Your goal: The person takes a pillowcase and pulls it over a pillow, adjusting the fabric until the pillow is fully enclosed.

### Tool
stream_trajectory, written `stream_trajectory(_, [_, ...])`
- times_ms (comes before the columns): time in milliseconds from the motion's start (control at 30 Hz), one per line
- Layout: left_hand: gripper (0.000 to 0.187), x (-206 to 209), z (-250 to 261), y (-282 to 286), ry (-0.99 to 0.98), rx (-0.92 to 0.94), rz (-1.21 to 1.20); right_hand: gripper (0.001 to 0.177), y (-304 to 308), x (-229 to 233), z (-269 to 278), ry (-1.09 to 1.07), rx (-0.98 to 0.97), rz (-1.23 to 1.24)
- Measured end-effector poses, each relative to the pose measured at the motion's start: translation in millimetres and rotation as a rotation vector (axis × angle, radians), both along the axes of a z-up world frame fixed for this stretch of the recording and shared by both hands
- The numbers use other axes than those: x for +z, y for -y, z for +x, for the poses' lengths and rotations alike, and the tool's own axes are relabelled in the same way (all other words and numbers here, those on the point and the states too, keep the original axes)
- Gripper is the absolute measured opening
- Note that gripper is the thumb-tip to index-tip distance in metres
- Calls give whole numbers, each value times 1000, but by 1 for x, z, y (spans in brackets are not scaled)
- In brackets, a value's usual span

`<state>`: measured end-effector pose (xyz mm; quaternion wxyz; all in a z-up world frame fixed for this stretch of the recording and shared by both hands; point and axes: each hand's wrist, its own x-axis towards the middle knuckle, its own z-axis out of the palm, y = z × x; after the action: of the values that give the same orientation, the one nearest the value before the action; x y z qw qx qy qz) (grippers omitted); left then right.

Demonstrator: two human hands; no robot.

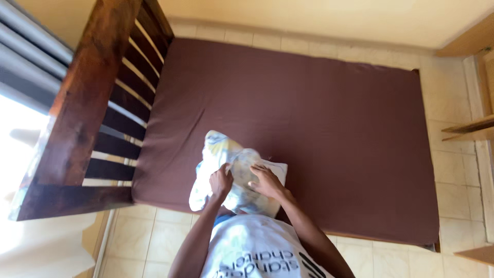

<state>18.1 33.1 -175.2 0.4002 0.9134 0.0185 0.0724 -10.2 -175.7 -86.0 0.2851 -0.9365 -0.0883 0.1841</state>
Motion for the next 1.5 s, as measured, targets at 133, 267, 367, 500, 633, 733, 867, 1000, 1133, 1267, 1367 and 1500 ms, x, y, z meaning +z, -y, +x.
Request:
stream_trajectory(133, [32, -77, -4, -41, -400, 5, 219, 85, 1, -93, 5, -148, -63, 58])
stream_trajectory(267, [38, -127, -14, -84, -487, 10, 233, 106, -19, -150, 26, -100, -86, 149])
stream_trajectory(367, [33, -163, -10, -105, -642, -16, 224, 121, -63, -167, 61, -65, -58, 206])
stream_trajectory(500, [25, -214, 6, -121, -608, 4, 306, 142, -133, -192, 76, -235, 68, -16])
stream_trajectory(633, [44, -260, 43, -136, -304, 86, 331, 119, -172, -223, 47, -13, 149, -75])
stream_trajectory(733, [57, -275, 62, -120, -306, 15, 313, 100, -184, -250, 18, 131, 243, -124])
stream_trajectory(867, [77, -260, 38, -91, -366, -198, 319, 75, -186, -325, 6, 55, 143, -103])
stream_trajectory(1000, [79, -237, 9, -73, -208, -252, 396, 52, -168, -403, 28, -68, -112, -81])
stream_trajectory(1133, [62, -234, 17, -72, -259, -122, 198, 37, -176, -433, 50, 340, -213, -2])
stream_trajectory(1267, [52, -230, 1, -108, -225, 115, 153, 36, -190, -399, 77, 220, -310, -133])
stream_trajectory(1367, [47, -218, -42, -143, -206, 216, 218, 45, -184, -322, 92, 148, -139, -195])
stream_trajectory(1500, [55, -233, -86, -143, -265, 582, 180, 57, -197, -268, 54, 173, -206, -66])
